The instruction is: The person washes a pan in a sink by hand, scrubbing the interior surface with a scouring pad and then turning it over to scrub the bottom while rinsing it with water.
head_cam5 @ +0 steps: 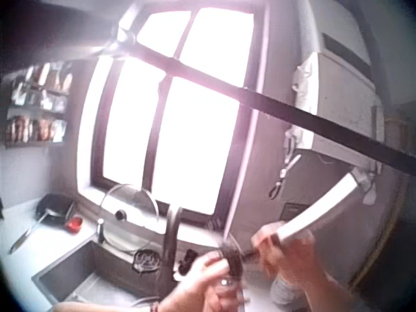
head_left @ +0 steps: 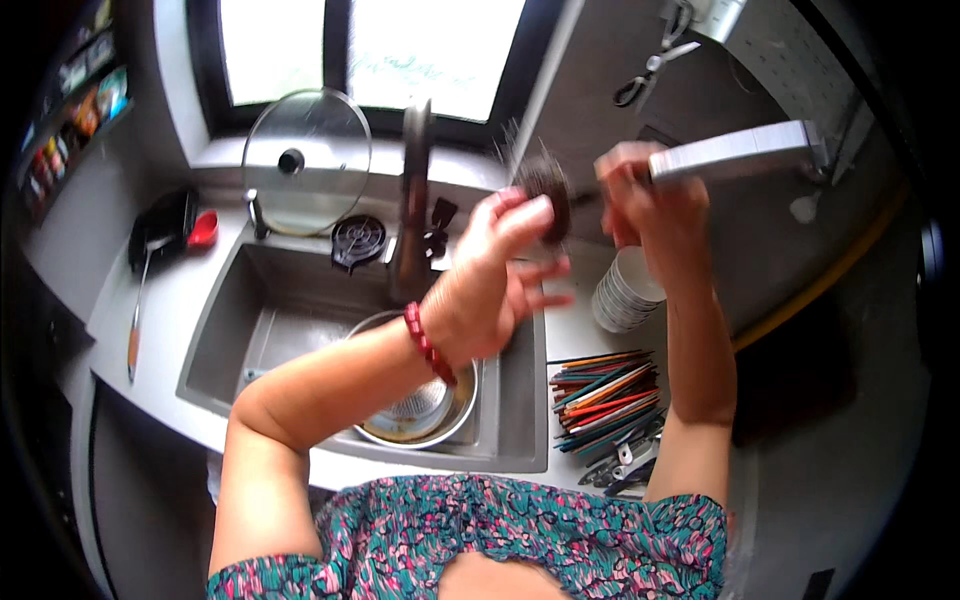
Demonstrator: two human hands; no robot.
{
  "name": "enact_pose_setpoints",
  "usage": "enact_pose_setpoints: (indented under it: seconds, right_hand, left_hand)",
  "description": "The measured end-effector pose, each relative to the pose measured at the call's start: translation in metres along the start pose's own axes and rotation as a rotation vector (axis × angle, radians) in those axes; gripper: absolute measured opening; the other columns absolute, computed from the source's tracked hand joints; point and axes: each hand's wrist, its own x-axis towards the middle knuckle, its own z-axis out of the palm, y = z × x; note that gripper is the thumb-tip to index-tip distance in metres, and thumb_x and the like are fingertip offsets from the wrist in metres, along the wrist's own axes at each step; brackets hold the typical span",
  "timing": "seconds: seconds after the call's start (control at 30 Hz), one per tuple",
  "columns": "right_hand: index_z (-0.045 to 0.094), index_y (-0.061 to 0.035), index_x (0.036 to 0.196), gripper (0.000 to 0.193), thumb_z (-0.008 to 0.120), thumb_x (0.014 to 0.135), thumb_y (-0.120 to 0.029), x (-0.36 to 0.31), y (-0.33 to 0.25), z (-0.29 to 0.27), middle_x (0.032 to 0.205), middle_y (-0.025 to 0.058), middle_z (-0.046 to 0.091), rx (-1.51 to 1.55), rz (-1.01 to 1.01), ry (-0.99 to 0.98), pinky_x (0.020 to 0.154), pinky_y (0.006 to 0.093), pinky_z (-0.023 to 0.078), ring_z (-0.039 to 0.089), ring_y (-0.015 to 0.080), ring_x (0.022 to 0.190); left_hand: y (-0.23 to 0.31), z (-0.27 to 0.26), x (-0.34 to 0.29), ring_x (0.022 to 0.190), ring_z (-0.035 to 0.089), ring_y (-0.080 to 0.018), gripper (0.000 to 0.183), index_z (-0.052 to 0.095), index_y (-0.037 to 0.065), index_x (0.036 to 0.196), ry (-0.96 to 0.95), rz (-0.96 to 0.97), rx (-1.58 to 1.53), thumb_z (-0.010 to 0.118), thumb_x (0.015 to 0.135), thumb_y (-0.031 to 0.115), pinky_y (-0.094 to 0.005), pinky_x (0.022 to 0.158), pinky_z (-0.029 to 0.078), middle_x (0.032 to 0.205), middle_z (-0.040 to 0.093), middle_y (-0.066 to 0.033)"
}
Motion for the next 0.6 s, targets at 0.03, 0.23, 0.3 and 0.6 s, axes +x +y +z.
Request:
enact_pose_setpoints:
  seconds: [0.03,0.23,0.3,0.6]
  right_hand:
    - [0.067,-0.0044,0.093,0.012,0.066,0.089,-0.015,-0.025,0.014,-0.003,0.07,0.0036,0.063,0.264,-0.035,-0.1,0.048,0.0198,0.044,0.058,0.0051,0.059]
    - [0.066,-0.0015,0.086,0.015,0.075,0.075,-0.005,-0.115,0.036,0.055,0.072,0.0081,0.064,-0.118,-0.025,-0.609,0.053,0.0284,0.047,0.059,0.0159,0.057]
    - [0.066,-0.0031,0.093,0.018,0.073,0.077,-0.007,-0.135,0.055,0.079,0.076,0.0112,0.065,-0.093,-0.027,-0.691,0.058,0.0298,0.05,0.064,0.0257,0.064]
    - [0.041,-0.0029,0.137,0.047,0.053,0.092,-0.006,-0.155,0.117,0.193,0.11,0.0156,0.061,0.803,1.023,-0.451,0.079,0.0399,0.058,0.066,0.0244,0.092]
  left_hand:
    - [-0.011,0.002,-0.021,0.1,0.059,-0.0313,0.047,0.047,0.017,0.125,0.101,-0.069,-0.04,0.065,0.088,0.041,-0.0541,0.084,0.052,0.12,0.051,-0.0083]
    - [-0.06,-0.099,-0.079,0.09,0.058,-0.0275,0.052,0.048,0.019,0.119,0.054,-0.46,-0.223,0.068,0.083,0.051,-0.0573,0.083,0.052,0.107,0.052,-0.0074]
    - [-0.069,-0.128,-0.09,0.083,0.061,-0.028,0.045,0.051,0.008,0.112,0.169,-0.508,-0.103,0.066,0.087,0.043,-0.0559,0.078,0.054,0.106,0.055,-0.0111]
    - [-0.052,-0.245,-0.103,0.096,0.058,-0.0195,0.014,0.048,0.006,0.105,0.627,-0.128,0.121,0.05,0.092,0.009,-0.0451,0.082,0.056,0.103,0.057,-0.0077]
